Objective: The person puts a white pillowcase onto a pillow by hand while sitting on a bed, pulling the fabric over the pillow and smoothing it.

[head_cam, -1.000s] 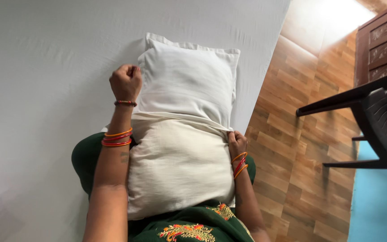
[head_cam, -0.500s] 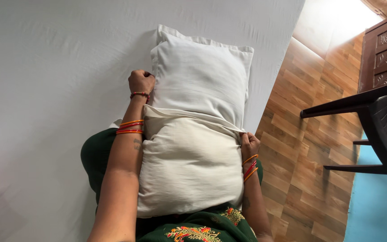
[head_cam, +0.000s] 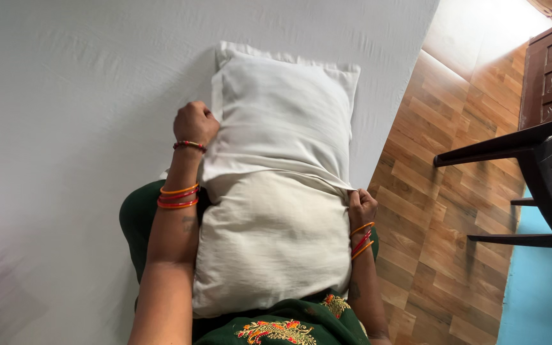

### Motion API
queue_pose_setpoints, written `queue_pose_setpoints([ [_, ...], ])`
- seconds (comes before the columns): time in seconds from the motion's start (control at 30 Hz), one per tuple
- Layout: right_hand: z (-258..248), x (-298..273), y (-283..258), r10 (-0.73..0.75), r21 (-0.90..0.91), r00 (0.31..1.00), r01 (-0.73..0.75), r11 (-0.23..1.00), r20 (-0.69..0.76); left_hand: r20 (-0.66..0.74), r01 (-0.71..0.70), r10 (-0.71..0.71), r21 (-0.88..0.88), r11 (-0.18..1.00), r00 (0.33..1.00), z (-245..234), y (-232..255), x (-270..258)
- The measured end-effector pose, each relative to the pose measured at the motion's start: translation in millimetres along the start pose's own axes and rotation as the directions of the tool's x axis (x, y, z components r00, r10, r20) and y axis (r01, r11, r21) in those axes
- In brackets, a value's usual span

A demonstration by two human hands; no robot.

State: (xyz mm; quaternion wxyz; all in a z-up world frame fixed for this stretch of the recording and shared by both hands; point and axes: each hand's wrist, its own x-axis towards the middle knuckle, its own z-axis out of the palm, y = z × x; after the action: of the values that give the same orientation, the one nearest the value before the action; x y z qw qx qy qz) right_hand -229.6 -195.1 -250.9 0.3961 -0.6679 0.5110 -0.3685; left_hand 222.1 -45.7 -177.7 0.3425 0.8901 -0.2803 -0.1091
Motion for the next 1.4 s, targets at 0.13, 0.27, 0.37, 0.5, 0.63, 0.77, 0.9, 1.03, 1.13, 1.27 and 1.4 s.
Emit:
queue_pose_setpoints([
  [0.13,1,2,-12,-0.068,-0.079,0.998,0.068,0.995,0.006,-0.207,-0.036,0.004,-0.152,0.988,0.978,7,-7,15],
  [0.27,-2,-1,-16,-0.066,0.014,0.998,0.066,0.998,0.018,-0.231,-0.045,-0.02,-0.27,0.962,0.973,25,-19,34],
  [0.37,-3,5,-42,-0.081,0.171,0.996,0.074,0.983,0.035,-0.109,0.068,-0.093,-0.211,0.975,0.99,48,-28,45],
  [0.5,-1,38,-94,-0.121,0.368,0.985,0.069,0.927,0.122,-0.098,0.05,-0.093,-0.375,0.926,0.991,69,-33,51],
  [0.63,26,113,-97,-0.001,0.16,0.998,-0.009,0.987,0.065,-0.049,0.147,-0.182,-0.4,0.904,0.982,46,-12,43],
  [0.77,60,179,-40,0.506,0.059,0.862,-0.506,0.861,0.004,0.35,0.188,0.116,-0.721,0.667,0.929,7,28,9],
  [0.9,90,159,-6,0.607,0.262,0.771,-0.637,0.725,0.194,0.352,0.16,0.276,-0.829,0.537,0.895,-10,31,0],
  [1.03,95,137,-2,0.578,0.444,0.723,-0.69,0.571,0.379,-0.043,-0.055,0.04,-0.421,0.905,0.998,6,13,14],
  [1.13,93,131,-4,0.66,0.407,0.704,-0.701,0.585,0.262,-0.26,-0.128,0.088,-0.14,0.982,0.962,12,9,15],
  [1.27,90,131,6,0.555,0.447,0.69,-0.724,0.526,0.464,-0.404,-0.335,0.296,-0.026,0.942,0.865,8,24,3],
  [1.4,87,128,4,0.476,0.521,0.638,-0.769,0.369,0.605,-0.413,-0.371,0.366,0.073,0.926,0.834,10,27,1],
])
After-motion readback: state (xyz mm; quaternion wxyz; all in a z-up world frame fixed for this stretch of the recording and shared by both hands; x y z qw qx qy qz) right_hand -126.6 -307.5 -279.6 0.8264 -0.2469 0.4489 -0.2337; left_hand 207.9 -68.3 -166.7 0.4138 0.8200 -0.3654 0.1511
